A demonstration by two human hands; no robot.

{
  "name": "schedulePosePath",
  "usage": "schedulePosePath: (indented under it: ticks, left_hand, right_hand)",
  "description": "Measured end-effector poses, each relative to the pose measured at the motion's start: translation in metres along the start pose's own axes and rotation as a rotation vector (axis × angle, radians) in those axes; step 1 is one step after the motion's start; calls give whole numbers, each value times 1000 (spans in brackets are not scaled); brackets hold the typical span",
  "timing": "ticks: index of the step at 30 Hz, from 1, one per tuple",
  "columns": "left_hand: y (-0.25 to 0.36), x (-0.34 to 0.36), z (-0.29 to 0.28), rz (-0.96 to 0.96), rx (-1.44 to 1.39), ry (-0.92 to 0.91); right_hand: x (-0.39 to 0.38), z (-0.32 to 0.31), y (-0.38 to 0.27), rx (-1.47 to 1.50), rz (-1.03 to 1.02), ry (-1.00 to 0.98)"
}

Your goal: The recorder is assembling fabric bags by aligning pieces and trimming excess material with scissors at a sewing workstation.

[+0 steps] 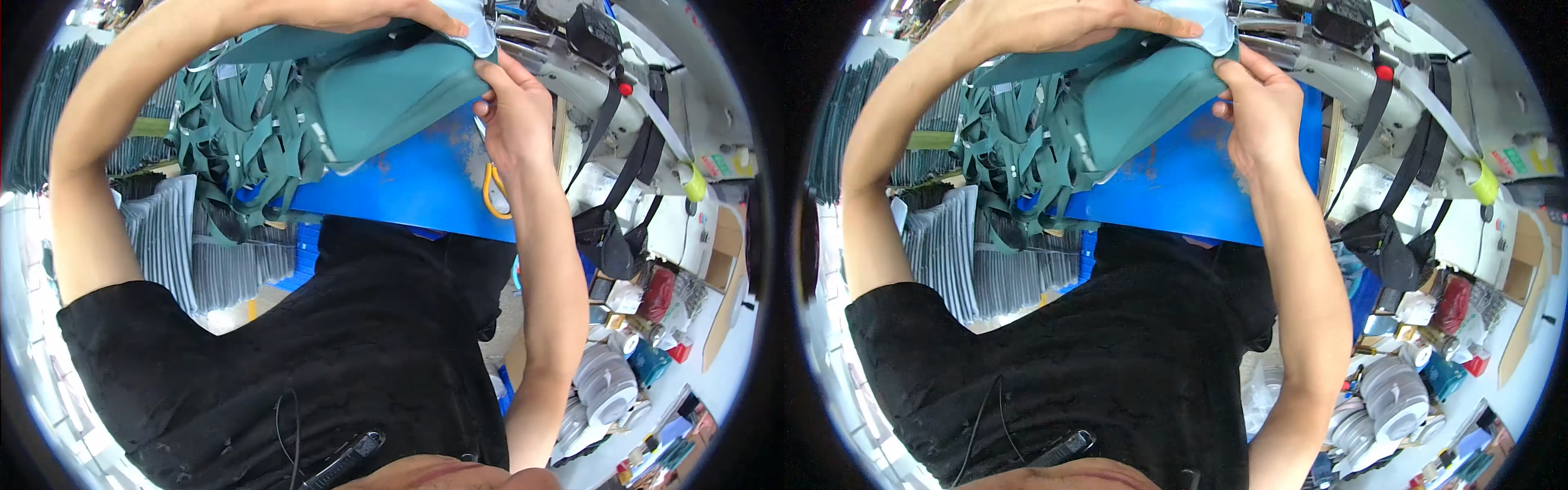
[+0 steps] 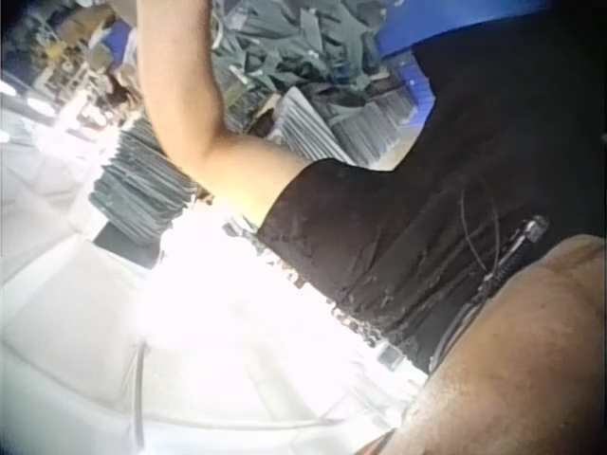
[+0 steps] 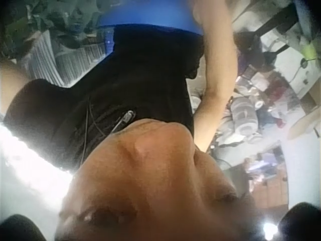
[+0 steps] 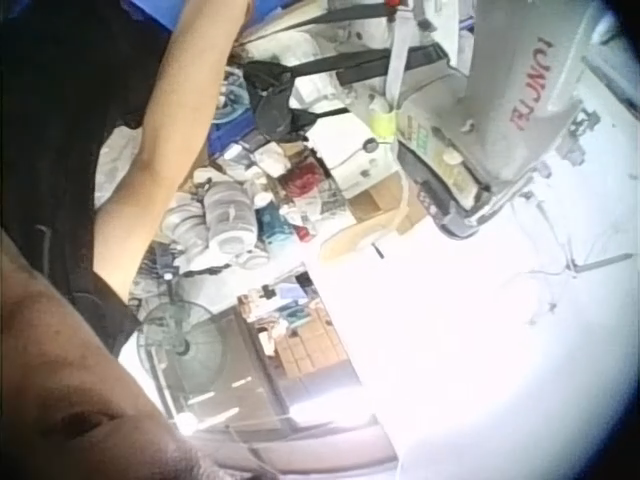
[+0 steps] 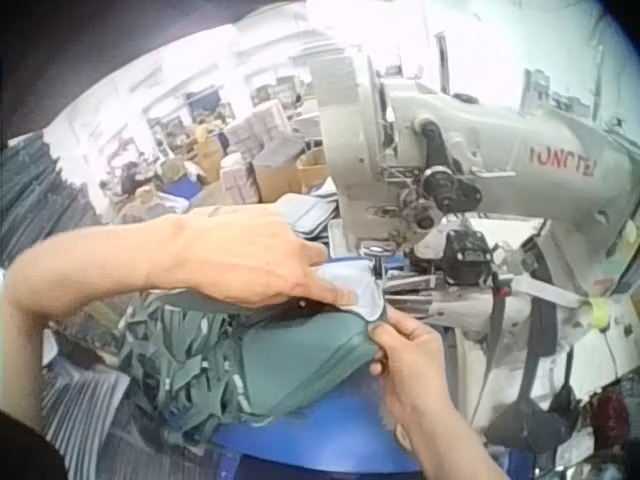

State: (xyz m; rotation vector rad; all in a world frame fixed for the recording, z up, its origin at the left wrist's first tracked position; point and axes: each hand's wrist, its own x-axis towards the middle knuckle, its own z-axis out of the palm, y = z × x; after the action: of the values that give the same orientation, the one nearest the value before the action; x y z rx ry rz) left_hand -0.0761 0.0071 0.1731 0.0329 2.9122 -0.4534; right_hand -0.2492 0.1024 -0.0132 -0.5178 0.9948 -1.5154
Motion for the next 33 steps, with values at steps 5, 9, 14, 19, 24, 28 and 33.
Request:
schedulePosePath:
  ticks: [5, 9, 14, 19, 24, 28, 33]
  left_hand:
    - [-13, 24, 20, 121, 126, 121]
    - [1, 26, -5, -39, 60, -164]
    - [11, 38, 12, -114, 62, -163]
    - [55, 48, 40, -232, 96, -148]
    - [81, 64, 66, -485, 59, 285]
    - [95, 86, 76, -537, -161, 408]
    - [98, 101, 93, -709, -111, 460]
  right_hand:
    - [6, -15, -3, 59, 7, 100]
    - [9, 2, 3, 92, -2, 103]
    - [12, -5, 8, 114, -44, 159]
    - [14, -3, 18, 195, -132, 59]
    - [8, -4, 21, 174, -168, 132]
    - [-4, -26, 38, 157, -245, 3]
    - [-34, -51, 52, -211, -235, 63]
